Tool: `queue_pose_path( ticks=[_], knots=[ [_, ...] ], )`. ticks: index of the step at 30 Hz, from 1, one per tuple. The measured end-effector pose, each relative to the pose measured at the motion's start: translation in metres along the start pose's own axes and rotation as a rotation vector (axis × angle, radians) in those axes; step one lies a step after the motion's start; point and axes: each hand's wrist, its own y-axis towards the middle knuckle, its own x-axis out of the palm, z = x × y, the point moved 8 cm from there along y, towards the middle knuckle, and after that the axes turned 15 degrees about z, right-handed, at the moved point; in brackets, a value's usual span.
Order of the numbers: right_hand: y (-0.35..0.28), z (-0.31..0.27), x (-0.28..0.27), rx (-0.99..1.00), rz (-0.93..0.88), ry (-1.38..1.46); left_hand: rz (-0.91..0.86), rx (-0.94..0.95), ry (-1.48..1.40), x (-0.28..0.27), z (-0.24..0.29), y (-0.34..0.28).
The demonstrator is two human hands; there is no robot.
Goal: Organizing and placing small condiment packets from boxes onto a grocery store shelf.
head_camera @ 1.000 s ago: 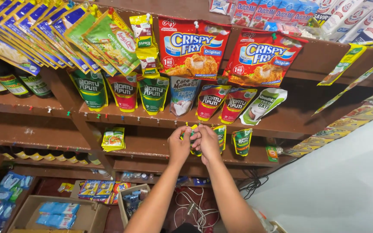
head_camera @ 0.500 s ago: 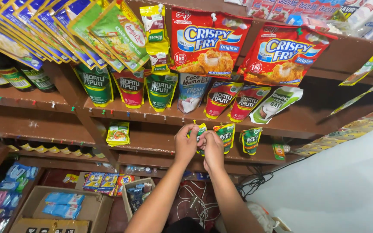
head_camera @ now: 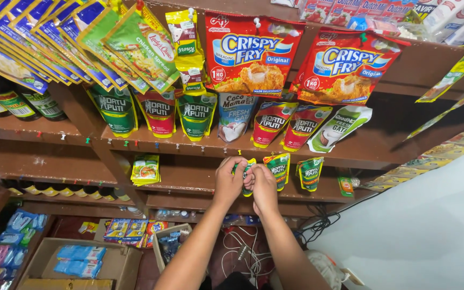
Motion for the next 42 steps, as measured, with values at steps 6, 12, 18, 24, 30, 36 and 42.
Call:
queue_pose_path(
  ticks=[6, 12, 18, 24, 30, 36, 42],
  knots=[
    [-0.006, -0.005, -0.004, 0.002, 0.009, -0.034, -0.004, 0.144, 0.055, -0.006, 0.022, -0.004],
    [-0.014, -0.004, -0.006, -0.012, -0.071, 0.051, -0.063, 0.224, 0.048, -0.009, 0.038, -0.004],
    [-0.017, -0.001, -0.002, 0.058, -0.084, 0.111, -0.048, 0.244, 0.059, -0.007, 0.037, -0.005],
    [-0.006, -0.011, 0.007, -0.045, -0.089, 0.108, 0.053, 0.199, 0.052, -0.003, 0.028, -0.003],
    [0.006, -0.016, 0.011, -0.112, -0.068, 0.038, 0.11, 0.113, 0.031, 0.0, 0.024, 0.002],
    [0.007, -0.016, 0.012, -0.103, -0.042, 0.055, 0.142, 0.078, 0.036, 0.001, 0.022, 0.0],
    [0.01, -0.018, 0.014, -0.115, -0.029, 0.061, 0.179, 0.067, 0.047, 0.004, 0.019, -0.003]
  ],
)
